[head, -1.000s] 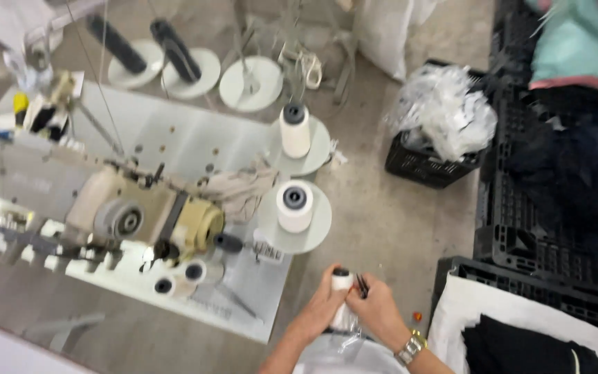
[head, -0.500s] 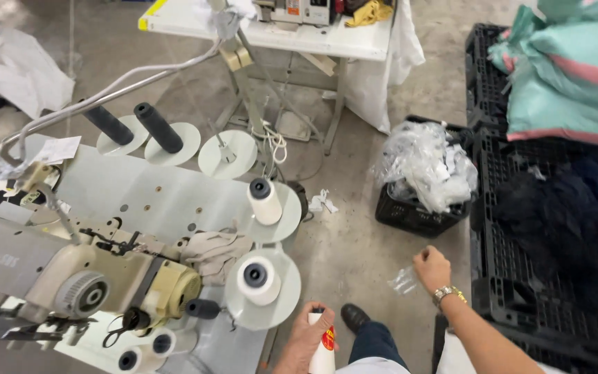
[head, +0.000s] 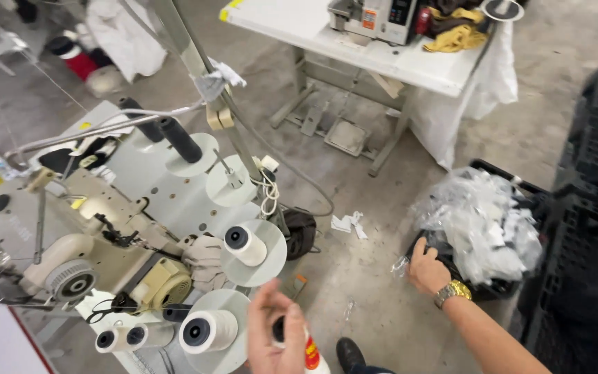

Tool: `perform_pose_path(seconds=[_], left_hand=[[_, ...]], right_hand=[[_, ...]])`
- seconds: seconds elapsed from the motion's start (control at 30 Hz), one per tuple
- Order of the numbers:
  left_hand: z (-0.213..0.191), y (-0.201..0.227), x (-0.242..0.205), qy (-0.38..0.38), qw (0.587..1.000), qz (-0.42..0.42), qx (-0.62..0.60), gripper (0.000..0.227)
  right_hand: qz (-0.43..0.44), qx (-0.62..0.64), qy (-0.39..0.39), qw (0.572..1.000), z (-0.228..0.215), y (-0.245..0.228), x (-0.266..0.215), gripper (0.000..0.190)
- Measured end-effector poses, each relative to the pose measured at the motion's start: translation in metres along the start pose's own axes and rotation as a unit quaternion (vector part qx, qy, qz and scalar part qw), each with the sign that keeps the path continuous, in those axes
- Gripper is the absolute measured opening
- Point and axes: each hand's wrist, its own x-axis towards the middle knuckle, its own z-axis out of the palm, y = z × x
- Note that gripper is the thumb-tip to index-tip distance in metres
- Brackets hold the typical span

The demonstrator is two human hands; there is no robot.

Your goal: The person handles white thread spools and uses scissors to cut the thread ends. They then thread the sewing machine by guiding the thread through the machine's guides and tension assembly.

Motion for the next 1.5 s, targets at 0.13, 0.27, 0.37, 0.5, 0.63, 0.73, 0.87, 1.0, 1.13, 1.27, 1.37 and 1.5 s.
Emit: perform_pose_path(seconds=[0.13, 0.27, 0.37, 0.5, 0.63, 0.73, 0.87, 1.0, 1.13, 1.27, 1.37, 1.5], left_hand=[[0.007, 0.064, 0.030, 0.091, 0.987, 0.079, 0.103, 0.082], [0.012, 0.103, 0.065, 0.100, 0.976, 0.139, 0.135, 0.093], [0.028, 0.149, 0.086, 0.098, 0.984, -0.009, 0.146, 0.096], [0.029, 0.149, 0.120, 0.069, 0.989, -0.102, 0.084, 0.067], [0.001, 0.128, 0.098, 0.060, 0.991, -0.114, 0.023, 0.026], [-0.022, 0.109, 0.081, 0.047, 0.997, 0.002, -0.065, 0.029], [-0.041, 0.109, 0.069, 0.045, 0.987, 0.045, -0.149, 0.029], [-0.049, 0.116, 0.056, 0.070, 0.986, 0.048, -0.146, 0.029], [-0.050, 0.120, 0.052, 0.076, 0.984, 0.067, -0.144, 0.028], [-0.055, 0.120, 0.049, 0.033, 0.982, 0.088, -0.163, 0.026], [-0.066, 0.115, 0.049, -0.029, 0.975, 0.098, -0.199, 0.025], [-0.081, 0.114, 0.049, -0.155, 0.952, 0.113, -0.239, 0.025]], right_hand=[[-0.062, 0.137, -0.401, 0.903, -0.081, -0.019, 0.053, 0.034], [-0.150, 0.221, -0.274, 0.924, -0.164, -0.044, 0.090, 0.021], [-0.213, 0.319, -0.310, 0.870, -0.250, -0.053, 0.107, 0.032], [-0.203, 0.434, -0.287, 0.829, -0.326, -0.069, 0.115, 0.023], [-0.241, 0.512, -0.317, 0.761, -0.397, -0.066, 0.121, 0.055], [-0.339, 0.647, -0.214, 0.648, -0.410, -0.079, 0.118, 0.024], [-0.397, 0.675, -0.117, 0.611, -0.430, -0.103, 0.112, 0.034], [-0.393, 0.560, -0.075, 0.726, -0.439, -0.117, 0.104, 0.018], [-0.408, 0.513, -0.090, 0.750, -0.439, -0.130, 0.100, 0.017], [-0.392, 0.510, -0.065, 0.763, -0.440, -0.144, 0.096, 0.017], [-0.378, 0.493, -0.045, 0.783, -0.436, -0.157, 0.095, 0.019], [-0.371, 0.550, -0.011, 0.748, -0.437, -0.168, 0.095, 0.025]])
